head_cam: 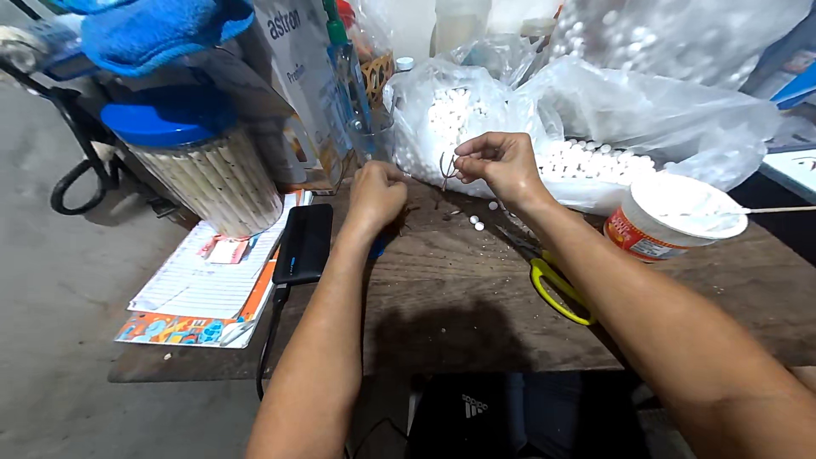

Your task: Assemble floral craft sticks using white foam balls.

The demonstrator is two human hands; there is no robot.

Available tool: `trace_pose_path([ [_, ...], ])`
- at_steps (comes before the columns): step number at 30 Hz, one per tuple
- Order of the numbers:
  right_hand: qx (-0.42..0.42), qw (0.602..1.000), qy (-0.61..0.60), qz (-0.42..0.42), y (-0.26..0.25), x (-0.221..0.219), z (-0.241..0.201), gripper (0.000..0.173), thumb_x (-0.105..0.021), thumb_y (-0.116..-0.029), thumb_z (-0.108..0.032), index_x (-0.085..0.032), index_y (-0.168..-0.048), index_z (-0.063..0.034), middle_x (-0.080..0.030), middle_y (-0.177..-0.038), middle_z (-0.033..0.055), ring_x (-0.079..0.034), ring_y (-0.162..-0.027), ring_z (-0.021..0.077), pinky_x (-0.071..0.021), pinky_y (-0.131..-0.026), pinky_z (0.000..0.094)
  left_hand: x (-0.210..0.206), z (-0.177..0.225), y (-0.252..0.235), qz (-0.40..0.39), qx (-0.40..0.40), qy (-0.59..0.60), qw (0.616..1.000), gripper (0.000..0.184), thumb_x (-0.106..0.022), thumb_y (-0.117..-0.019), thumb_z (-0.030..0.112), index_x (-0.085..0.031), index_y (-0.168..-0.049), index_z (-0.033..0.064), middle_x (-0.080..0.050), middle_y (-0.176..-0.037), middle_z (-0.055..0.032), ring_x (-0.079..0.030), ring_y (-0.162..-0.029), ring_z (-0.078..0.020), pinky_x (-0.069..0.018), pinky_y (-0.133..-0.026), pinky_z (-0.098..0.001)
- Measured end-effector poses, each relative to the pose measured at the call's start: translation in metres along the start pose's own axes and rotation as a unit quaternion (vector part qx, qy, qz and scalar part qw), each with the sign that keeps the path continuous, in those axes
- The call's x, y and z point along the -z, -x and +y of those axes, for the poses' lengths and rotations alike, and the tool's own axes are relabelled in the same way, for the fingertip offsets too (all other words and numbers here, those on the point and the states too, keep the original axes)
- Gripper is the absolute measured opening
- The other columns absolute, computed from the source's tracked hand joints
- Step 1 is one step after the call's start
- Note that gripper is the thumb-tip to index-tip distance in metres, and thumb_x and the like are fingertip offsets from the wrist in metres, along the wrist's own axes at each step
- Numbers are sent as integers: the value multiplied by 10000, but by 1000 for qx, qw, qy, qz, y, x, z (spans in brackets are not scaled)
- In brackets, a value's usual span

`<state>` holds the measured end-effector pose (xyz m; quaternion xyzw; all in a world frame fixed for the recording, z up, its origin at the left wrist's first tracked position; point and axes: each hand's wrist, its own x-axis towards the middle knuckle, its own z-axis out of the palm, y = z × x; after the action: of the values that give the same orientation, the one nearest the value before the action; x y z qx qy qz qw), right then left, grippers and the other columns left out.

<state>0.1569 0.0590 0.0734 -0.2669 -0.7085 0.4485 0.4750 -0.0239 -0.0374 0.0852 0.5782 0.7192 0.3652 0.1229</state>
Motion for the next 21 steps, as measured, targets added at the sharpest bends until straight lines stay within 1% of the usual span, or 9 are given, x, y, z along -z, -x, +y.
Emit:
trace_pose_path([
  [3,17,1000,-8,5,1,0,0,122,-694,-877,83,-681,-993,49,-702,-810,39,-687,-650,55,-616,-663,231,-5,2,2,60,-49,45,996,212,-626,-960,42,-744,-1119,-33,-639,-1343,-220,-567,-1308,-318,-432,-1079,-501],
  [5,29,999,-13,14,2,0,-1,121,-699,-870,80,-684,-985,46,-705,-803,31,-687,-647,52,-616,-661,229,-15,5,3,101,-82,126,984,189,-682,-941,64,-743,-1092,-32,-697,-1199,-178,-655,-1110,-208,-517,-954,-385],
  [8,49,998,-23,29,6,-1,-6,124,-697,-856,92,-689,-967,37,-709,-794,19,-682,-636,40,-612,-650,218,-32,16,9,87,-82,281,952,143,-721,-913,8,-703,-1043,-47,-705,-973,-71,-655,-824,-29,-554,-772,-204],
  [12,87,996,0,32,22,6,-16,123,-699,-888,45,-704,-1011,36,-724,-850,33,-692,-691,32,-609,-677,206,-49,22,23,42,-63,422,903,71,-643,-958,-42,-662,-986,19,-696,-895,-8,-702,-754,-67,-617,-735,-238],
  [15,136,977,162,-9,58,39,-35,122,-666,-976,-102,-710,-1035,-5,-701,-897,36,-660,-739,29,-568,-665,193,-47,27,32,5,-36,478,878,98,-589,-1009,-8,-668,-992,47,-723,-912,-14,-714,-752,-82,-612,-729,-230],
  [17,126,939,316,-54,88,65,-39,145,-696,-945,-193,-733,-930,-54,-693,-814,30,-656,-694,94,-564,-623,293,-46,30,34,-19,-21,494,869,110,-566,-1031,17,-665,-1008,58,-739,-930,-23,-713,-756,-74,-601,-731,-221],
  [18,98,916,379,-88,103,76,-37,187,-718,-926,-235,-742,-910,-50,-691,-784,61,-665,-691,178,-561,-633,404,-46,32,36,-28,-12,500,865,119,-553,-1041,31,-663,-1011,64,-742,-930,-26,-712,-755,-72,-596,-726,-215],
  [20,30,871,466,-151,129,89,-33,277,-723,-927,-280,-754,-991,-13,-707,-829,163,-695,-778,362,-538,-699,594,-47,36,38,-44,8,509,860,139,-528,-1059,61,-658,-1015,83,-743,-930,-23,-708,-752,-64,-587,-715,-204],
  [21,6,851,498,-165,137,91,-32,296,-728,-926,-286,-748,-1031,-10,-706,-846,195,-693,-802,414,-522,-705,628,-48,37,38,-52,14,513,857,147,-516,-1065,72,-651,-1011,94,-736,-923,-16,-701,-747,-59,-584,-712,-198],
])
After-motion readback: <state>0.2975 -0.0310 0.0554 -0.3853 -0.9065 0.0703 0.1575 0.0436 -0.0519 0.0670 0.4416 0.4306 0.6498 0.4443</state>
